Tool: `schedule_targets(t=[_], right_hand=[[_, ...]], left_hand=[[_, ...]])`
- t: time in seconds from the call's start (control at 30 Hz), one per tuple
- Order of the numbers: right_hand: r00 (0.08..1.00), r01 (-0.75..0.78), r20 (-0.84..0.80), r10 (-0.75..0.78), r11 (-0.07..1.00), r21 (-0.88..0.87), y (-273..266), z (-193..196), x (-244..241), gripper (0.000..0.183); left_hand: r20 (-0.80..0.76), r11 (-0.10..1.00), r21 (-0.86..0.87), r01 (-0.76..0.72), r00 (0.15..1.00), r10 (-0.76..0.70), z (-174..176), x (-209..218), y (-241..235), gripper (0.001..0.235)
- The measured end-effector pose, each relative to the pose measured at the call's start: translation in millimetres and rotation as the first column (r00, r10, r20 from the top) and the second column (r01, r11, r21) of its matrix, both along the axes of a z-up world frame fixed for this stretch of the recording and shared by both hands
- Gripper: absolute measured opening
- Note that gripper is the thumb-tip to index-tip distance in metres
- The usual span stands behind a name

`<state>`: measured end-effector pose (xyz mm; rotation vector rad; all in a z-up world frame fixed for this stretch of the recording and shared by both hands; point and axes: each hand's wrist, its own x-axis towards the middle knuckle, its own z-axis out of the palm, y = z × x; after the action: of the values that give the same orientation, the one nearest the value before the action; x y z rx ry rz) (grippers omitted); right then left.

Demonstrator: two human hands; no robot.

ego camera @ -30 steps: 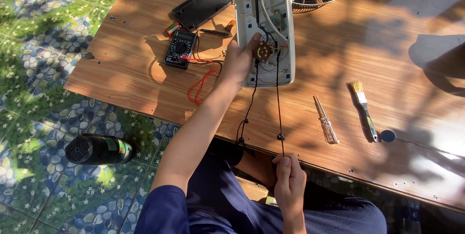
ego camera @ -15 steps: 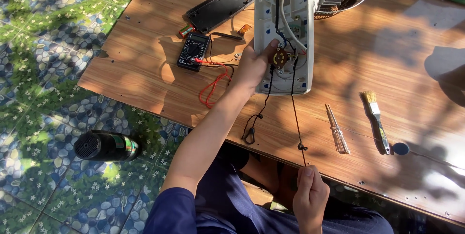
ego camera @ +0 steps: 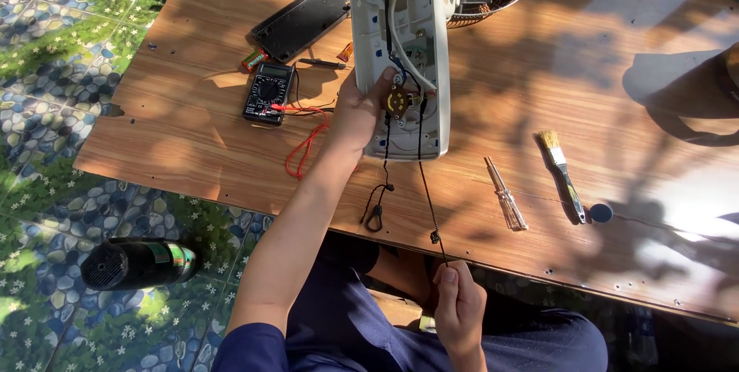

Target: The person is repairing an electronic device, likely a fan, by manipulating its internal wiring and components. They use a screwdriver to adjust parts and a brush to clean the interior of the device casing.

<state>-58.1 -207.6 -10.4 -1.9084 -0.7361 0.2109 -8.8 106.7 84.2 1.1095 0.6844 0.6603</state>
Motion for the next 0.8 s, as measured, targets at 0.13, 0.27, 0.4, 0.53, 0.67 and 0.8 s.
schedule_targets(t=[0.13, 0.27, 0.4, 0.53, 0.67, 0.8], right_hand=[[0.984, 0.054, 0.162, -0.071, 0.993, 0.108, 6, -8, -2, 0.026], [0.973, 0.048, 0.217, -0.082, 0.986, 0.157, 12, 2, -9, 0.015], [0.997, 0.014, 0.074, -0.028, 0.983, 0.183, 16, -2, -19, 0.019], [0.993, -0.049, 0.120, 0.024, 0.975, 0.217, 26, 20, -15, 0.014], [0.980, 0.069, -0.196, 0.025, 0.886, 0.458, 37, 26, 6, 0.010], [0.931, 0.180, -0.359, 0.061, 0.780, 0.599, 60, 27, 48, 0.011]], left_hand=[[0.053, 0.999, 0.014, 0.046, 0.997, -0.047, -5, -1, 15, 0.059], [0.139, 0.998, 0.012, 0.055, 0.989, -0.056, -2, -7, 16, 0.053], [0.188, 0.999, -0.036, 0.036, 0.982, -0.028, 0, -9, 16, 0.060], [0.208, 0.996, 0.063, 0.057, 0.976, -0.069, -25, -6, 22, 0.042], [0.329, 0.965, 0.252, 0.075, 0.931, -0.159, -12, -15, 7, 0.041], [0.334, 0.943, 0.315, -0.106, 0.943, -0.005, -5, -18, -16, 0.041]])
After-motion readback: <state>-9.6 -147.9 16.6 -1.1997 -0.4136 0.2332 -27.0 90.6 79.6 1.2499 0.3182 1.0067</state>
